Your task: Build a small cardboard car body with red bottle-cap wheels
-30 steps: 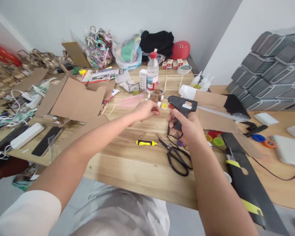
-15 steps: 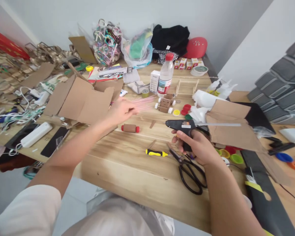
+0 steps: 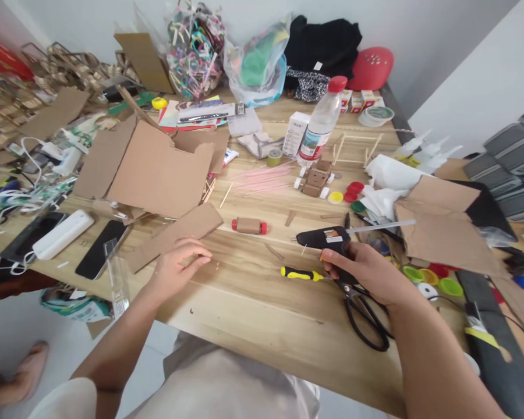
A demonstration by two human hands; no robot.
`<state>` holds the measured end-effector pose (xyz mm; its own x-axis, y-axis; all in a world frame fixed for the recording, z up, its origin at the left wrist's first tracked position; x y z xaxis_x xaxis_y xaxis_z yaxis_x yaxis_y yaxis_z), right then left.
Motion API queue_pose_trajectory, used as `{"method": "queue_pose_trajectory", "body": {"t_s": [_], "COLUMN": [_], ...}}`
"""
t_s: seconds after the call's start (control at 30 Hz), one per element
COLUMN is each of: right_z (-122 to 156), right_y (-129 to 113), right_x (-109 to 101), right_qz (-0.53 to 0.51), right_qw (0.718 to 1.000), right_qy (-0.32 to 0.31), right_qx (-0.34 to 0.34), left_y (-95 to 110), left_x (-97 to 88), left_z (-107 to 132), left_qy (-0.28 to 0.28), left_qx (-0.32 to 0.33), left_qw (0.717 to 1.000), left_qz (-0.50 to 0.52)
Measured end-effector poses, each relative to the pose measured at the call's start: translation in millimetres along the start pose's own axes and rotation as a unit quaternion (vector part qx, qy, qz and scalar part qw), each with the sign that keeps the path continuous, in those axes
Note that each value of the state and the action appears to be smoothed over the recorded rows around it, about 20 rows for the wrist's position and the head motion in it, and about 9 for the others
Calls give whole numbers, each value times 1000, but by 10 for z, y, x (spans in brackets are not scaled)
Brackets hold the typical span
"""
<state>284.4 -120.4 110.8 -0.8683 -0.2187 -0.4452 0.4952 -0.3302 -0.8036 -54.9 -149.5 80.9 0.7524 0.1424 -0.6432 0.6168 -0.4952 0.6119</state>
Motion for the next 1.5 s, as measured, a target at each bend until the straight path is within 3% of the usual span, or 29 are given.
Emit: {"method": "queue_pose_trajectory", "body": {"t_s": [0.17,0.33,0.5,0.7,0.9,1.03,1.13,1.27,1.4,1.47,1.5], "right_z": [35,20,-142,-307,-319,-339,-315,-152,-3,-2,-22], "right_y": [31,78,46,33,65,71,40,4,-104,-197,-241], "right_x": [-98,-188,-79,-2,-14,-32,-58,-42,220,448,566], "right_qz": [52,96,84,12,20,94,251,444,498,509,518], "right_qw": [998,994,996,998,998,995,965,884,827,811,812], "right_qy": [-12,48,-2,-52,-49,-17,44,142,193,140,96], "right_qx": [13,18,0,33,33,27,54,41,-176,-253,-251], "left_y": [9,-2,11,15,21,9,-4,-12,-3,0,-1], "left_x": [211,359,362,346,356,373,368,364,381,395,399], "left_z": [72,103,107,147,133,115,122,150,157,156,159], "left_qy": [-10,-32,-31,-9,-10,-23,-16,-12,6,7,5], "left_qx": [41,91,104,106,88,76,53,22,26,33,36], "left_qw": [999,995,994,994,996,997,998,1000,1000,999,999], "left_qz": [4,-9,-28,-24,-9,10,3,-15,-4,-3,-5]}}
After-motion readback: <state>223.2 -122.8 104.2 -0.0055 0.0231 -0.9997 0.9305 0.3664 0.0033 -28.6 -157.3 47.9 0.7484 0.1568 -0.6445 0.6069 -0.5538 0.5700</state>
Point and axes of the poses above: each hand's wrist, its own z-axis away from the middle knuckle, its own x-axis out of the palm, y = z × x, the point moved 2 cm from there along -z, towards the middle knuckle, and after that the axes turned 5 degrees about y, right-handed, at the moved point
